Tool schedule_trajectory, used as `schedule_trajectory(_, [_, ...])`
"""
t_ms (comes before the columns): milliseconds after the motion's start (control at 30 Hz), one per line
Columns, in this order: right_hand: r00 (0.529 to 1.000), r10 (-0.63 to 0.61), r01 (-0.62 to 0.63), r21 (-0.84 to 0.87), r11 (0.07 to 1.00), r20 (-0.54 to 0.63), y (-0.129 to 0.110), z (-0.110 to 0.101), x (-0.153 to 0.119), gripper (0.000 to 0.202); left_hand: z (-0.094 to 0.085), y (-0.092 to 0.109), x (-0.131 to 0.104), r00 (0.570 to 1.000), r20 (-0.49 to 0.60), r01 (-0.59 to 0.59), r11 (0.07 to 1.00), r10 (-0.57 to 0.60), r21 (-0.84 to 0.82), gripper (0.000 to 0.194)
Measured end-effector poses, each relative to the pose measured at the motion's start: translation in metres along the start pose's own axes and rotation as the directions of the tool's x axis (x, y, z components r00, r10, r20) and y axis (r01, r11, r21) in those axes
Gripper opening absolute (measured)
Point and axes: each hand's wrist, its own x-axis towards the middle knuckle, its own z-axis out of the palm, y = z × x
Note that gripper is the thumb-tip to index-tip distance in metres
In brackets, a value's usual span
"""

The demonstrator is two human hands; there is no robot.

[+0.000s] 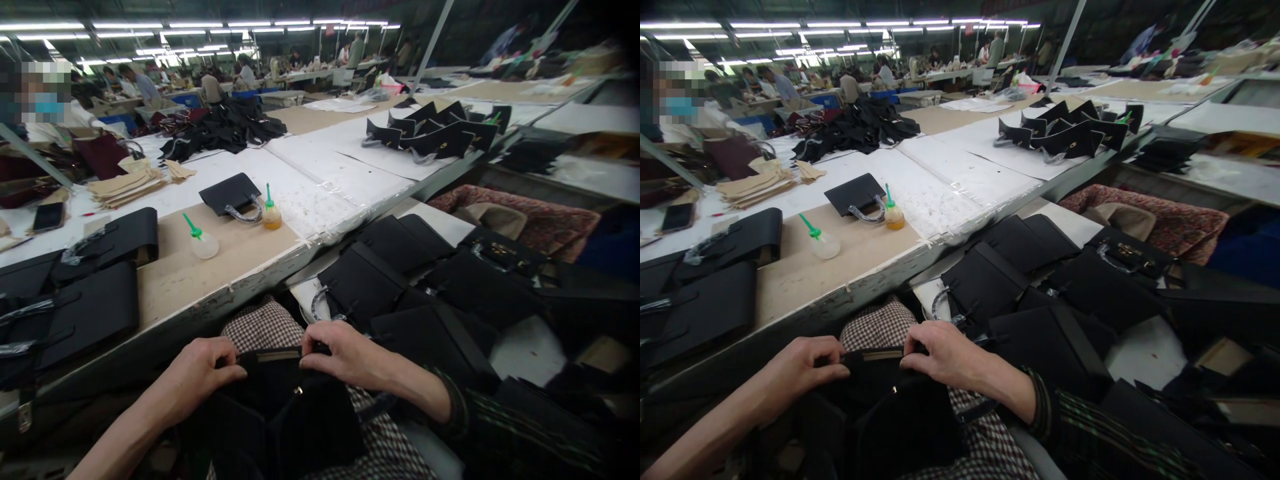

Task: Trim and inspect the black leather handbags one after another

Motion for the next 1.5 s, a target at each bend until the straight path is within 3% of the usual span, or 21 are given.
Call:
schedule_trajectory(133, [0.999,0.016,-0.013,0.072,0.997,-0.031,0.000,0.002,-0.004,0.014,0.001,0.003,-0.005,0.995,-0.033,0.092,0.988,-0.097,-0.126,0.026])
schedule_trajectory(400, [0.994,0.084,-0.068,0.212,0.975,-0.067,0.004,0.004,-0.014,0.015,0.013,0.005,-0.004,0.983,-0.073,0.110,0.863,-0.167,-0.493,0.029])
schedule_trajectory(533, [0.980,0.193,-0.166,0.324,0.931,-0.051,0.007,0.005,-0.018,0.029,0.018,0.003,-0.002,0.977,-0.071,0.137,0.845,-0.202,-0.517,0.030])
schedule_trajectory(633, [0.979,0.197,-0.199,0.384,0.902,0.043,0.009,0.003,-0.017,0.042,0.019,0.004,-0.001,0.978,-0.073,0.133,0.855,-0.194,-0.501,0.033])
schedule_trajectory(767, [0.981,0.123,-0.172,0.391,0.904,0.149,0.008,0.000,-0.014,0.026,0.020,0.005,0.000,0.981,-0.081,0.109,0.856,-0.173,-0.506,0.033])
schedule_trajectory(933, [0.983,0.138,-0.176,0.406,0.897,0.120,0.007,0.003,-0.014,0.021,0.021,0.006,0.001,0.983,-0.080,0.105,0.859,-0.168,-0.502,0.033])
schedule_trajectory(1100, [0.985,0.117,-0.160,0.415,0.895,0.126,0.006,0.003,-0.016,0.023,0.015,0.003,0.000,0.991,-0.035,0.086,0.832,-0.126,-0.547,0.030])
schedule_trajectory(1233, [0.985,0.136,-0.167,0.370,0.914,0.110,0.003,0.000,-0.017,0.021,0.002,0.001,-0.008,0.993,0.064,0.118,0.771,-0.100,-0.626,0.029])
schedule_trajectory(1367, [0.992,0.109,-0.121,0.261,0.958,0.061,-0.009,-0.009,-0.015,0.021,-0.022,0.004,-0.018,0.971,0.222,0.193,0.847,-0.092,-0.495,0.038])
schedule_trajectory(1500, [0.998,0.054,-0.054,0.052,0.997,0.011,-0.026,-0.026,-0.007,0.022,-0.038,0.006,-0.016,0.938,0.343,0.209,0.882,-0.058,-0.423,0.033])
